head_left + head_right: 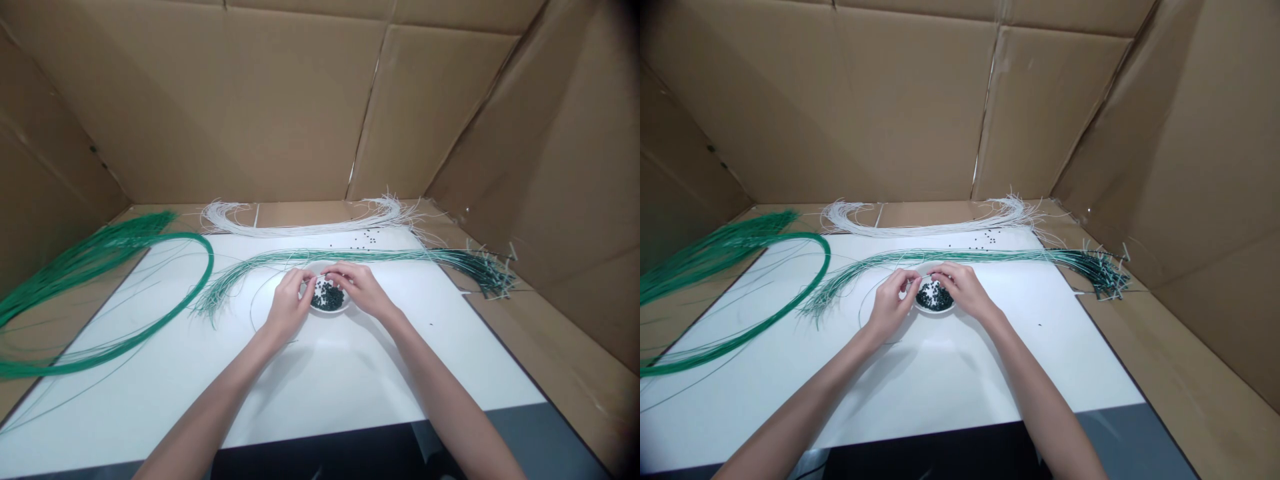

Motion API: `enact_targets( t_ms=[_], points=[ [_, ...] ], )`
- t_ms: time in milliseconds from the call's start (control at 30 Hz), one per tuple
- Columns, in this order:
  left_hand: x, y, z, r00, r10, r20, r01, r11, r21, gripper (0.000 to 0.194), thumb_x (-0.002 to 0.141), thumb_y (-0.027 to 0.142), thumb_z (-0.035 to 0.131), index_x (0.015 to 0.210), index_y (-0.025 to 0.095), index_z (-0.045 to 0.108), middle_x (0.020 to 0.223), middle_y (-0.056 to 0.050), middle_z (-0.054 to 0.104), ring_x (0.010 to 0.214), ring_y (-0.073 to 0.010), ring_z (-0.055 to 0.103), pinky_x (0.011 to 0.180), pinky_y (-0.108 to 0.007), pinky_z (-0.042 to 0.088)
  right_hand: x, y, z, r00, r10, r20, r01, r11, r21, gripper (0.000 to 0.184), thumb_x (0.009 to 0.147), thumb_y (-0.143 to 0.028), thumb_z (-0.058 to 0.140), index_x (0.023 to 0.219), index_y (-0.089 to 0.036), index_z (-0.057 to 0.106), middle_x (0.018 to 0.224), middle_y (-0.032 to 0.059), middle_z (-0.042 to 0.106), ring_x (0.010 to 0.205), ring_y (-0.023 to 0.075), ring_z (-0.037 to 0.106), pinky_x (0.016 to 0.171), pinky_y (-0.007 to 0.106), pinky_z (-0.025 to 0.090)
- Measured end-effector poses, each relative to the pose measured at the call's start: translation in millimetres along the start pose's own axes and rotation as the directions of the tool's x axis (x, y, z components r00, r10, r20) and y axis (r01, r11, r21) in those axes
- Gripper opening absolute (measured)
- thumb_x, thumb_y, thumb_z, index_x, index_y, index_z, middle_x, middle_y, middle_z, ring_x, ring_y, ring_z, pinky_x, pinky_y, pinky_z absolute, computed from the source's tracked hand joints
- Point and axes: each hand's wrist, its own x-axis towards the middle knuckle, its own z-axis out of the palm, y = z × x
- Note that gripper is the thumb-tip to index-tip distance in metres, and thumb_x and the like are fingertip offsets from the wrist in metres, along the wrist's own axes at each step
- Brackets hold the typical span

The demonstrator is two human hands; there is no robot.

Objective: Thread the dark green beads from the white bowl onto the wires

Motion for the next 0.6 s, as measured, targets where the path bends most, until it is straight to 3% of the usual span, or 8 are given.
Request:
enact_targets(
  t_ms=[300, 600],
  points=[
    [-0.2, -2.0, 0.3, 0.999, 0.039, -0.001, -0.039, 0.999, 0.038, 0.011, 0.085, 0.022, 0.041, 0.083, 0.018, 0.050, 0.078, -0.001, 0.054, 0.074, -0.0128, 0.048, 0.069, -0.024, 0.038, -0.8, 1.2, 1.2, 0.999, -0.037, -0.017, 0.036, 0.998, -0.046, 0.020, 0.083, -0.022, 0.045, 0.089, -0.019, 0.063, 0.081, 0.0031, 0.063, 0.073, 0.0136, 0.059, 0.068, 0.025, 0.044],
    [-1.2, -6.8, 2.3, 0.984, 0.174, 0.031, -0.177, 0.962, 0.208, 0.013, 0.085, 0.019, 0.038, 0.082, 0.016, 0.050, 0.078, -0.004, 0.055, 0.076, -0.0163, 0.046, 0.073, -0.030, 0.038, -0.5, 2.2, 2.6, 0.994, -0.112, 0.003, 0.111, 0.979, -0.172, 0.019, 0.083, -0.018, 0.044, 0.087, -0.019, 0.063, 0.084, 0.0038, 0.064, 0.077, 0.0140, 0.058, 0.070, 0.025, 0.043]
  ],
)
